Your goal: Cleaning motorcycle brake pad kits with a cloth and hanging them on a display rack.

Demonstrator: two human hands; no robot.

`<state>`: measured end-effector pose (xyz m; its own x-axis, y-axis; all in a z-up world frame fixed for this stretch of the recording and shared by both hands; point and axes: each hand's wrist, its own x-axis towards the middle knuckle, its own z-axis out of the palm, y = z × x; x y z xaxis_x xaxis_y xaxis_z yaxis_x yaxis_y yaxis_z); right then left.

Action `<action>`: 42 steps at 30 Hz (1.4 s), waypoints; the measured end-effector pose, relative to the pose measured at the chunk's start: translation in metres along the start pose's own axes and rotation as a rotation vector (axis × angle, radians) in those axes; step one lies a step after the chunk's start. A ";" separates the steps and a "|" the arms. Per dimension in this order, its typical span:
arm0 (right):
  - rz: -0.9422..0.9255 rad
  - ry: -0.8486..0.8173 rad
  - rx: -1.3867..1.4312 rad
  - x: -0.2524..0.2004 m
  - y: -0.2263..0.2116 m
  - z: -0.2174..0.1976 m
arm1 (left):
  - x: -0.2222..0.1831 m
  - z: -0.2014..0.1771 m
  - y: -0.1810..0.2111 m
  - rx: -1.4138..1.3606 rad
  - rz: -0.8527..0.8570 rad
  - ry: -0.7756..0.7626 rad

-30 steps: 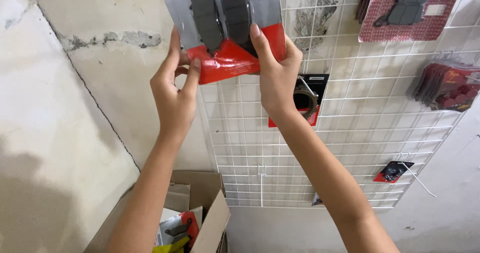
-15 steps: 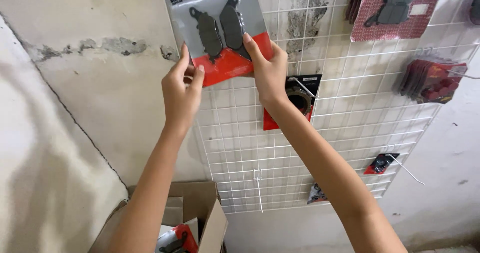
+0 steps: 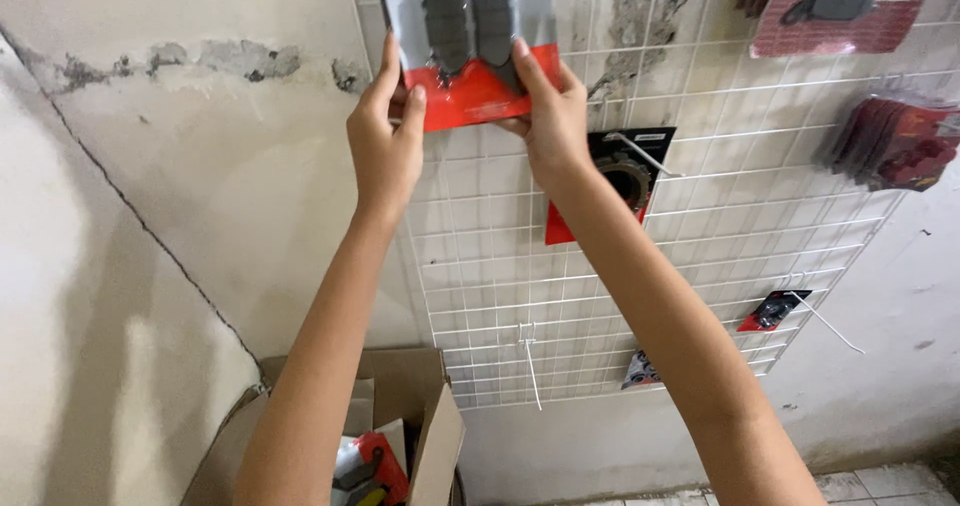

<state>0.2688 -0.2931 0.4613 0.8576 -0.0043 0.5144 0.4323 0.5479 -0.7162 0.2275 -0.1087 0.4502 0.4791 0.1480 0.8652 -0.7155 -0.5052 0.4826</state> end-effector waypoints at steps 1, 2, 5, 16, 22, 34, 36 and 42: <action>0.008 -0.002 -0.001 0.000 -0.001 0.001 | 0.003 0.000 -0.003 0.003 -0.008 0.002; 0.020 0.016 -0.014 -0.001 -0.003 0.001 | 0.005 0.001 -0.006 0.011 -0.003 -0.009; 0.033 0.030 -0.011 -0.005 -0.003 -0.002 | 0.002 0.001 -0.011 0.028 -0.002 -0.031; -0.014 -0.051 -0.050 -0.023 -0.007 -0.006 | -0.016 0.000 -0.014 0.057 0.043 -0.032; -0.010 -0.055 -0.114 -0.039 0.002 -0.009 | -0.029 -0.016 -0.003 0.064 -0.002 -0.002; 0.161 -0.273 -0.300 -0.120 0.072 -0.006 | -0.102 -0.122 0.002 0.196 -0.252 -0.108; 0.116 -0.362 -0.516 -0.139 0.082 0.009 | -0.117 -0.146 0.004 0.194 -0.318 -0.125; 0.036 -1.189 -0.640 -0.200 0.173 0.071 | -0.188 -0.239 0.001 0.400 -0.292 -0.077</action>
<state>0.1527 -0.1386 0.2683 0.2529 0.9017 0.3506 0.7475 0.0480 -0.6626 0.0152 0.0663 0.3210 0.6774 0.2766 0.6816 -0.3020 -0.7404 0.6006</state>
